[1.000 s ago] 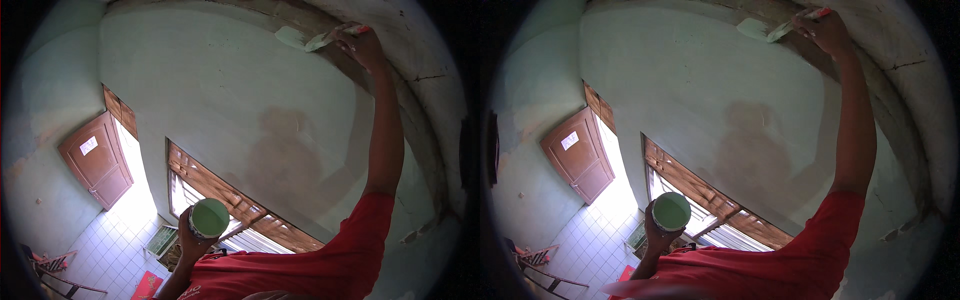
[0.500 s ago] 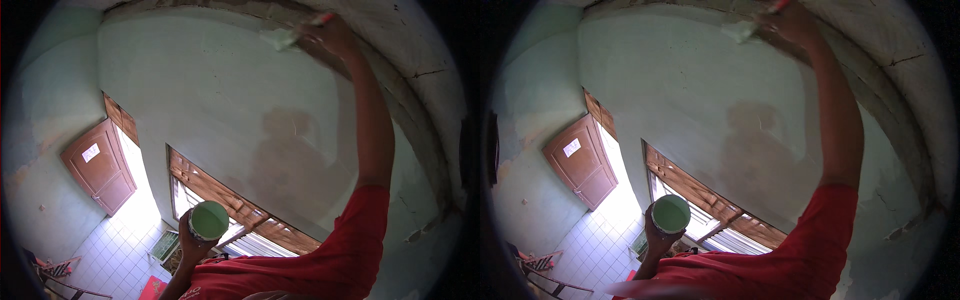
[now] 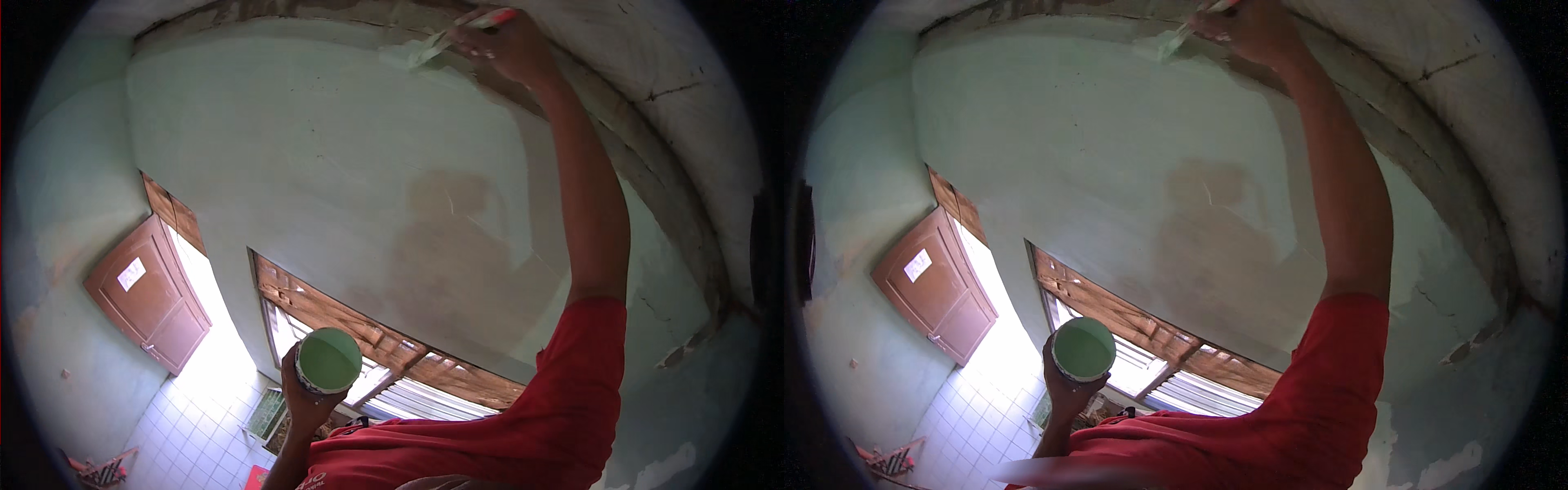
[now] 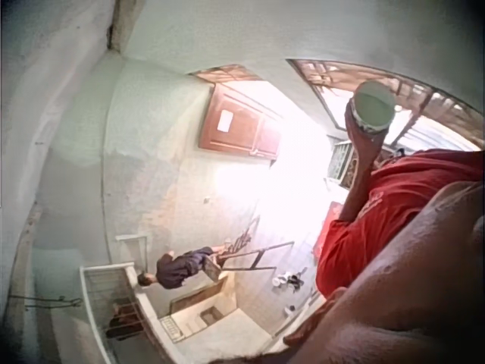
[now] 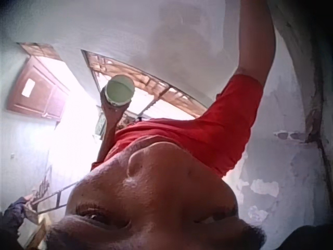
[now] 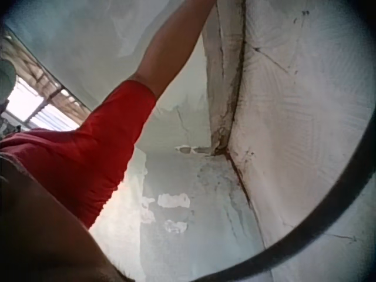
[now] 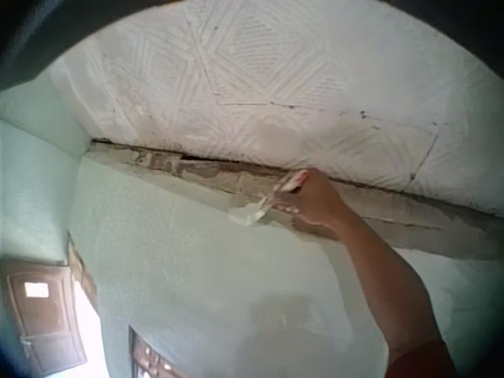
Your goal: Painting a wall using a brush and a small container of green paint.
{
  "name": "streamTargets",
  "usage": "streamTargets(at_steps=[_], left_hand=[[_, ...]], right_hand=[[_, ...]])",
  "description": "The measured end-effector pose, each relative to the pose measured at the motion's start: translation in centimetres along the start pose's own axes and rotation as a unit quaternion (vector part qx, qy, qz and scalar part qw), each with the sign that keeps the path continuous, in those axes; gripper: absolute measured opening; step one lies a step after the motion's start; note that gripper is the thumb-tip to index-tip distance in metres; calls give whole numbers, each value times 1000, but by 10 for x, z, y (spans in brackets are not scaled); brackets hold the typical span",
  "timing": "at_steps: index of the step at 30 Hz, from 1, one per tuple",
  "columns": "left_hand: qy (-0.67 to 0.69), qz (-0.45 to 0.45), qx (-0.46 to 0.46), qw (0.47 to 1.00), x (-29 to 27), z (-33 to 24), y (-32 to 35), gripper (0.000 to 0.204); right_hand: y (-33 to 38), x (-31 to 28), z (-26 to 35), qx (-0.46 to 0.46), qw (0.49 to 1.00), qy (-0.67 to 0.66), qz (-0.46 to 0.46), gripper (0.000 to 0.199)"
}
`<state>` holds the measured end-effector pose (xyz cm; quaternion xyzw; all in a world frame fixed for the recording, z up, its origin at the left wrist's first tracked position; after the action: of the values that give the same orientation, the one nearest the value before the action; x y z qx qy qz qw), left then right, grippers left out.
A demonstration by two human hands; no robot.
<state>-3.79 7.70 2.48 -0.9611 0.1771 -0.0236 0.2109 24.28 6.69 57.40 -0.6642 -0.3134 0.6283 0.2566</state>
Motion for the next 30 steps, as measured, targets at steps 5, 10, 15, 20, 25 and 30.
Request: streamTargets(at_steps=[5, 10, 15, 20, 25, 30], left_hand=[[21, 1, -36, 999, 3, 0, 3, 100], [21, 11, -17, 1000, -4, 4, 0, 104], [13, 38, 2, 999, 9, -2, -9, 103], [17, 75, 7, 997, 29, -14, -6, 105], [53, 64, -34, 996, 27, -6, 0, 104], [71, 61, -53, 994, 21, -3, 1, 107]], right_hand=[[21, -6, -20, 36, 992, 116, 37, 32], [87, -78, -47, 133, 991, 11, 9, 35], [94, -108, -52, 73, 996, 22, -49, 36], [49, -52, -25, 4, 999, -9, -40, 18], [61, -46, -36, 110, 989, 96, 17, 33], [157, -162, -110, 140, 976, 166, -29, 22]])
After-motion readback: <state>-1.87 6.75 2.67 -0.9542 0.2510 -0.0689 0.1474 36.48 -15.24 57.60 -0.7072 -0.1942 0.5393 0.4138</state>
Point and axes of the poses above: each hand's wrist, its own y-axis away from the middle knuckle, its own x-axis out of the palm, z = x × y, the point moved 9 cm from there along -y, towards the middle knuckle, and after that the axes turned 4 degrees about -x, right-handed, at the moved point
